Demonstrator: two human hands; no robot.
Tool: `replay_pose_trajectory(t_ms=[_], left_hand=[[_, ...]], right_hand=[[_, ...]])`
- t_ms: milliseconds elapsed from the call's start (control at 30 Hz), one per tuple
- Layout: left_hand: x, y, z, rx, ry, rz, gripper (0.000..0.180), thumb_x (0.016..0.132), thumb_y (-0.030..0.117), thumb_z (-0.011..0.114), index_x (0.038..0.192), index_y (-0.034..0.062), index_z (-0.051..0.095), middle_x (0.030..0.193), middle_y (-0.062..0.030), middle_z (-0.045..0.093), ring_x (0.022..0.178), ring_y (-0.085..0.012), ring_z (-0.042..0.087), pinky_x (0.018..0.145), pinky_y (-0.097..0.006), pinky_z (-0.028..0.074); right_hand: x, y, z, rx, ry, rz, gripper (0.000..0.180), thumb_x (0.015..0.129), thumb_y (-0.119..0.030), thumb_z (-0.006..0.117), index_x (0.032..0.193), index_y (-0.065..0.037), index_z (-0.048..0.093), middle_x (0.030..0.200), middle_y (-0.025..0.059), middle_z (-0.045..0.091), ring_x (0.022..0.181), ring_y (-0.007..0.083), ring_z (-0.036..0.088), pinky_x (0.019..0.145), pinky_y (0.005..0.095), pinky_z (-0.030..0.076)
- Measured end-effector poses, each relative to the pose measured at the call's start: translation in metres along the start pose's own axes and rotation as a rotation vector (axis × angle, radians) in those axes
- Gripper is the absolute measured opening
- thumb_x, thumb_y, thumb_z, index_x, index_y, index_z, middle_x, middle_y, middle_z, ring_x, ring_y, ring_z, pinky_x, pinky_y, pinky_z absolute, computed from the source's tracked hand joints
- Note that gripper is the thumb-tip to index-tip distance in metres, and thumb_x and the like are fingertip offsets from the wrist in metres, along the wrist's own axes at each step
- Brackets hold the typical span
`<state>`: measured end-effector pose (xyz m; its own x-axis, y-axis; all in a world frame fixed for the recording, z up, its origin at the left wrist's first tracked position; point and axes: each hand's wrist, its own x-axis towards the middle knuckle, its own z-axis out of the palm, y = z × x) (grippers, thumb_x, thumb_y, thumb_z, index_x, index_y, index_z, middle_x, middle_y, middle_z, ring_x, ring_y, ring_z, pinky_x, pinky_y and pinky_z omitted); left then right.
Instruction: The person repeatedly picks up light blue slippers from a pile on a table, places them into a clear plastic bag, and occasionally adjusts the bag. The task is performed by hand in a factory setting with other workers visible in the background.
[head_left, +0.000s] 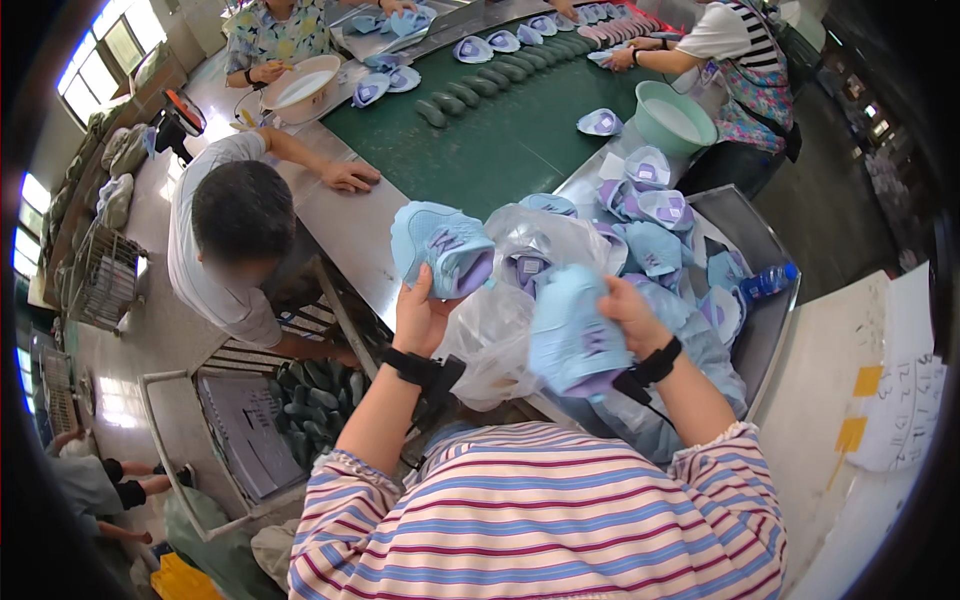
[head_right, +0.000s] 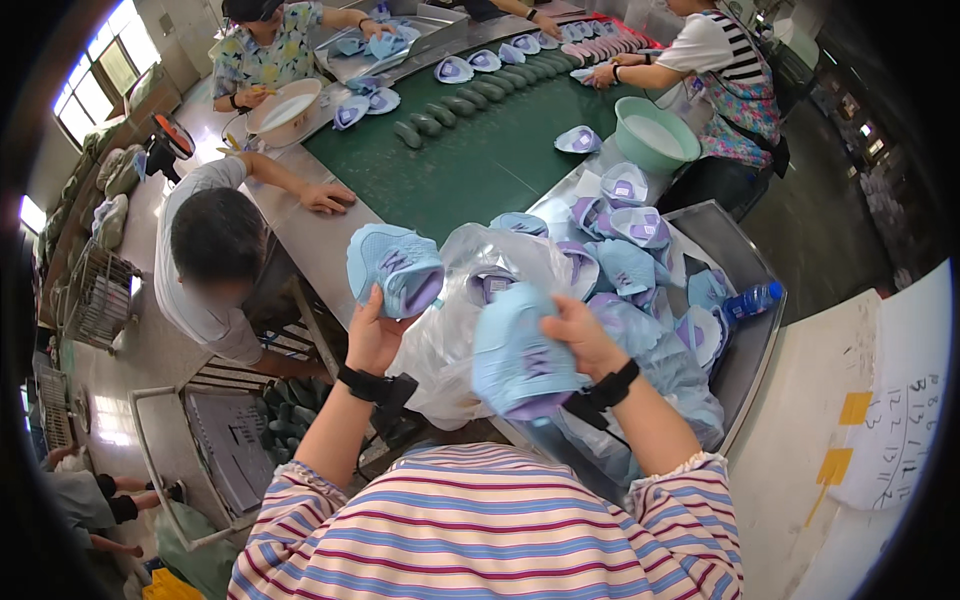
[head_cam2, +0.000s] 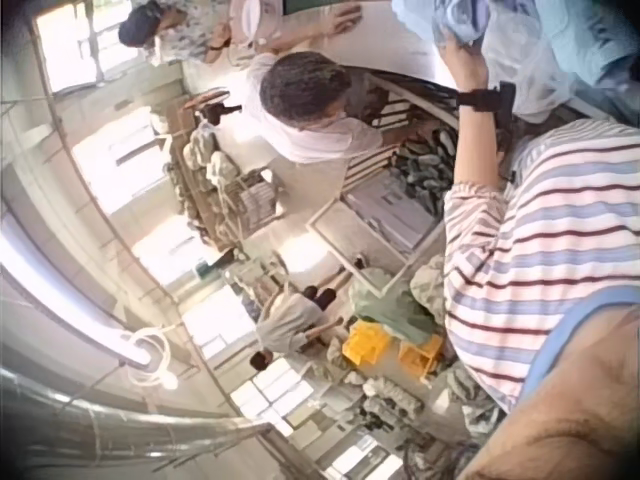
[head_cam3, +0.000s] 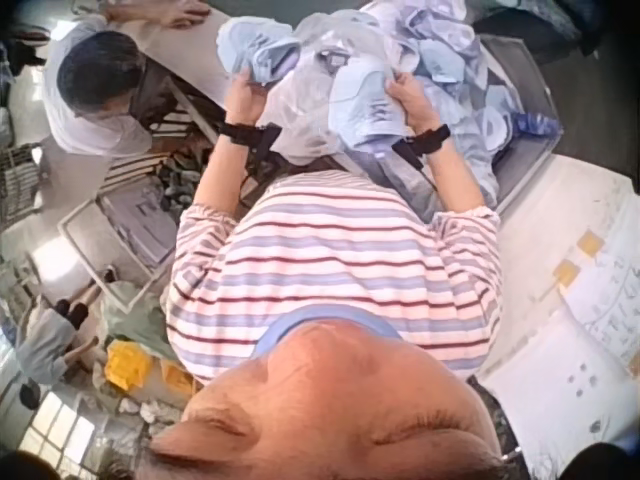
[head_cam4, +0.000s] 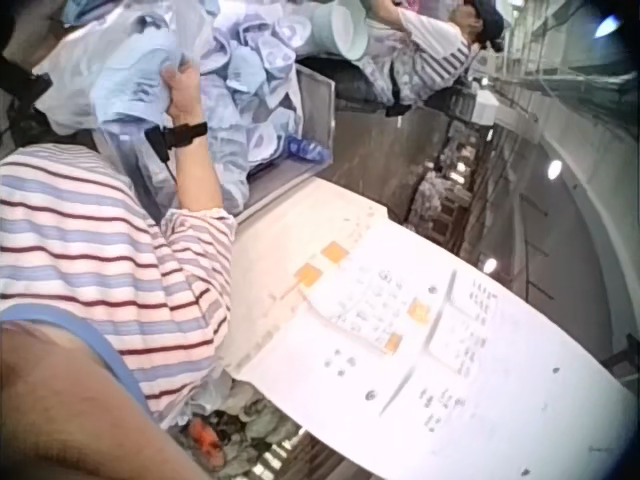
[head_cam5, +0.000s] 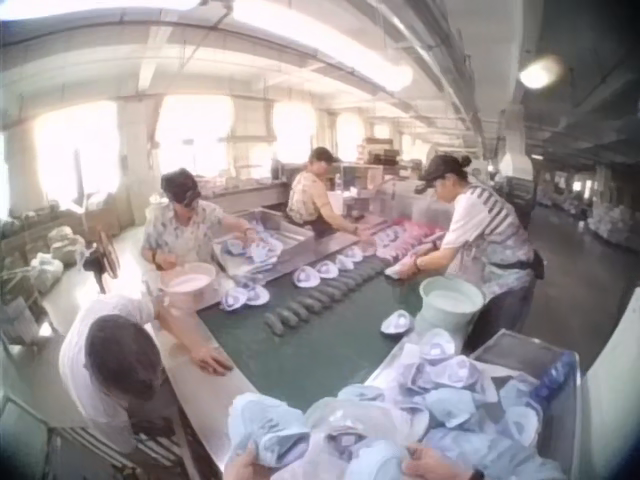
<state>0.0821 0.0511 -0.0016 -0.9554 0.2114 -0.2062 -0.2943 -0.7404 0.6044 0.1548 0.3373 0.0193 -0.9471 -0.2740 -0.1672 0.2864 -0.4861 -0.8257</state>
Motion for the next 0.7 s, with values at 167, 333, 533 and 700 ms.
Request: replay_pose_trajectory(t_ms=[167,333,533,700], left_hand=[[0.015,-0.013,-0.008,0.115,-0.138,-0.086,0.035,0.094,0.016,0.049,0.125,0.0007,0.045,0.121,-0.0069,0.055,0.109,-0.0199,0.054,0.097,-0.036,0.039],[0.033,-0.063,0.044,0.385,-0.393,-0.229,0.032,0.091,0.015,0.056,0.119,-0.0012,0.052,0.114,-0.0066,0.058,0.104,-0.0137,0.053,0.089,-0.028,0.042],[0.063,-0.069,0.009,1.235,-0.814,-0.020,0.032,0.085,0.024,0.061,0.111,0.0050,0.056,0.110,-0.0123,0.060,0.101,-0.0211,0.057,0.086,-0.034,0.046],[0.027,-0.081,-0.032,2.137,-1.318,-0.358,0.036,0.083,0.032,0.057,0.111,0.0096,0.058,0.105,-0.0152,0.062,0.100,-0.0317,0.058,0.084,-0.040,0.047]], right_hand=[[0.020,-0.034,-0.006,0.270,-0.086,-0.025,0.056,0.075,-0.021,0.073,0.120,0.001,0.049,0.112,0.0111,0.060,0.098,0.0214,0.061,0.086,0.0349,0.051],[0.061,-0.011,-0.019,0.086,0.068,-0.053,0.031,0.083,-0.012,0.060,0.112,0.000,0.056,0.100,0.0083,0.063,0.089,0.0164,0.062,0.079,0.0318,0.052],[-0.007,-0.111,-0.121,0.207,0.354,-0.168,0.046,0.084,-0.029,0.060,0.119,0.001,0.050,0.112,0.0147,0.060,0.098,0.0244,0.060,0.088,0.0358,0.047],[-0.068,-0.107,-0.239,-1.959,1.265,-0.106,0.038,0.075,-0.019,0.067,0.107,-0.002,0.055,0.094,0.0155,0.059,0.093,0.0236,0.058,0.082,0.0371,0.047]])
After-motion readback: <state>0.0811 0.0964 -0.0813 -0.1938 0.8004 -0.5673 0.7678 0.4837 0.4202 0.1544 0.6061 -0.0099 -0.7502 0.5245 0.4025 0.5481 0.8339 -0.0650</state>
